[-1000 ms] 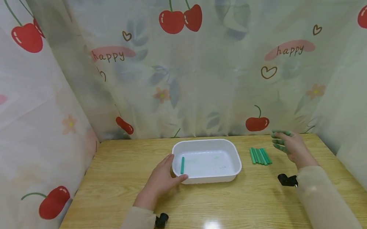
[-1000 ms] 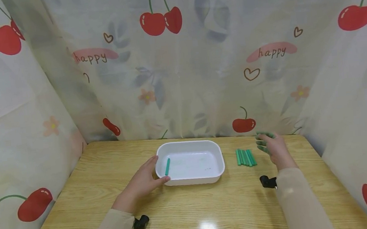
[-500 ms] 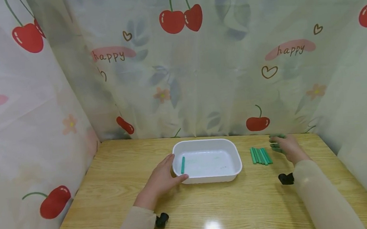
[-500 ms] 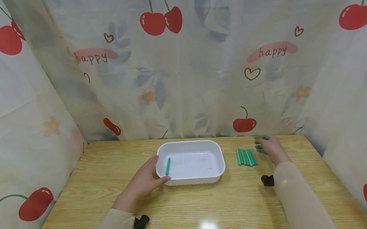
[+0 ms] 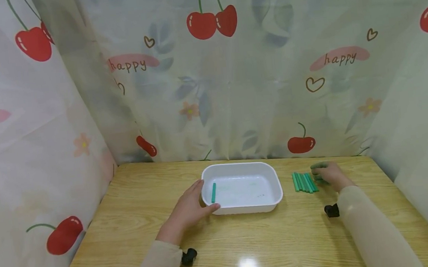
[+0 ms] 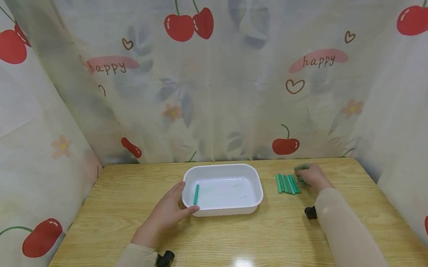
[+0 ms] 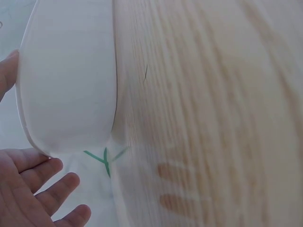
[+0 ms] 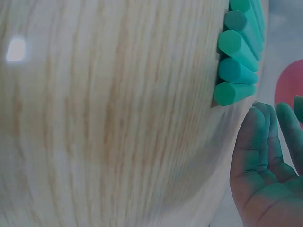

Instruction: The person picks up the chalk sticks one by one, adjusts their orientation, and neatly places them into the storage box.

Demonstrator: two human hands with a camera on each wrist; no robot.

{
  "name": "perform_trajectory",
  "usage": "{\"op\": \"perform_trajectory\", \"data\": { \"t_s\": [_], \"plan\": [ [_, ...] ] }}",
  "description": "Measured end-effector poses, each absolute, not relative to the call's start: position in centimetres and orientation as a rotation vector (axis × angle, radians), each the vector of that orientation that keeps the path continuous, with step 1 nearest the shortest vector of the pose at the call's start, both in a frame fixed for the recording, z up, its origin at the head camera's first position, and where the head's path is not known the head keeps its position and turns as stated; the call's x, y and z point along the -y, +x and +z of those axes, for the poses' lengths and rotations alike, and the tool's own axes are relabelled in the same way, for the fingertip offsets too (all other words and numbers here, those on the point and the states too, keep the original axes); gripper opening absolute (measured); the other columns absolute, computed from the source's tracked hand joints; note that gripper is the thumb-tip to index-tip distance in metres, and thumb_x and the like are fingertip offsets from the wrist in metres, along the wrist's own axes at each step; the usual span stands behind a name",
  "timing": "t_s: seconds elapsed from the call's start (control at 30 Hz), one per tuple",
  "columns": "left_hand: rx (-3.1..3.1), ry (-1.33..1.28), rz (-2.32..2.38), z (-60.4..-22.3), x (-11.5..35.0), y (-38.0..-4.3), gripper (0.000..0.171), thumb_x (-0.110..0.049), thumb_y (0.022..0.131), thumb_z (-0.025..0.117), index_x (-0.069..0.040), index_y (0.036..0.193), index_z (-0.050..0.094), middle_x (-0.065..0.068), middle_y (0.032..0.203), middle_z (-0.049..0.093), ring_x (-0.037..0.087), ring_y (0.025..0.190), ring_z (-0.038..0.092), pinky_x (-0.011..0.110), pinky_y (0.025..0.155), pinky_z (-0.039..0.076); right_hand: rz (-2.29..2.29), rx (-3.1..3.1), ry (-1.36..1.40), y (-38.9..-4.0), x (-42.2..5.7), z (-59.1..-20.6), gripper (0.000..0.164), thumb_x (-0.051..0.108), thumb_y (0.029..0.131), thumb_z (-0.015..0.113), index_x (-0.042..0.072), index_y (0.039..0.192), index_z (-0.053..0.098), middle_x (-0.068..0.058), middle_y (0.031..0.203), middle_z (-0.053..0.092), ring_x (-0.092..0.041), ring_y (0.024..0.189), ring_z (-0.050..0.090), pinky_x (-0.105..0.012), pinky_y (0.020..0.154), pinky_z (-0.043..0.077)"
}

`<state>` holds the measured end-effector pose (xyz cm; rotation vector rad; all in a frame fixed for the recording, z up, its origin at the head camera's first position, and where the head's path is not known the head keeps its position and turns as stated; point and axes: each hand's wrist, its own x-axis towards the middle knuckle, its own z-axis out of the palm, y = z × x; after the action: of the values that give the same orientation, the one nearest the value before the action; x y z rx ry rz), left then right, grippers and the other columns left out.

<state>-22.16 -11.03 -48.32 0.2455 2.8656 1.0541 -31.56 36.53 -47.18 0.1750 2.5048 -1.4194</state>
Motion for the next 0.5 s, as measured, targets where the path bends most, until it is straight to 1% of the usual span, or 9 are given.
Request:
{"op": "perform_trajectory", "data": {
  "t_s": [0.07, 0.23, 0.4, 0.5],
  "plan": [
    [-2.866, 0.250, 1.052, -48.38, 11.03, -22.18, 0.103, -0.059, 0.082, 0.076, -0.012, 0.159, 0.027, 0.005, 0.164, 0.027, 0.030, 0.149, 0.026, 0.052, 0.118, 0.028, -1.411, -2.513, 0.171, -31.63, -36.49, -47.38, 0.048, 0.014, 0.105, 0.048, -0.016, 0.142, 0.041, -0.032, 0.133, 0.052, -0.031, 0.106, 0.061, -0.039, 0.088, 0.056],
    [-2.872, 0.252, 1.040, -48.56, 11.07, -22.22, 0.104, -0.061, 0.081, 0.075, -0.012, 0.160, 0.026, 0.004, 0.164, 0.026, 0.029, 0.149, 0.026, 0.051, 0.118, 0.027, -1.376, -2.540, 0.159, -31.56, -36.32, -47.62, 0.047, 0.010, 0.103, 0.050, -0.018, 0.140, 0.042, -0.034, 0.128, 0.054, -0.033, 0.105, 0.062, -0.039, 0.086, 0.057],
    [-2.870, 0.242, 1.034, -48.59, 11.13, -22.20, 0.106, -0.064, 0.080, 0.074, -0.013, 0.160, 0.026, 0.003, 0.165, 0.025, 0.029, 0.149, 0.025, 0.051, 0.118, 0.028, -1.274, -2.592, 0.138, -31.62, -36.21, -47.88, 0.044, 0.009, 0.103, 0.051, -0.017, 0.138, 0.045, -0.033, 0.127, 0.055, -0.024, 0.094, 0.063, -0.035, 0.079, 0.055],
    [-2.869, 0.240, 1.036, -48.55, 11.16, -22.19, 0.106, -0.065, 0.080, 0.073, -0.013, 0.160, 0.025, 0.003, 0.165, 0.025, 0.029, 0.149, 0.025, 0.051, 0.118, 0.028, -1.188, -2.643, 0.107, -31.70, -36.00, -47.96, 0.043, 0.010, 0.103, 0.051, -0.015, 0.138, 0.047, -0.034, 0.129, 0.055, -0.027, 0.097, 0.063, -0.035, 0.079, 0.054]
  ]
}}
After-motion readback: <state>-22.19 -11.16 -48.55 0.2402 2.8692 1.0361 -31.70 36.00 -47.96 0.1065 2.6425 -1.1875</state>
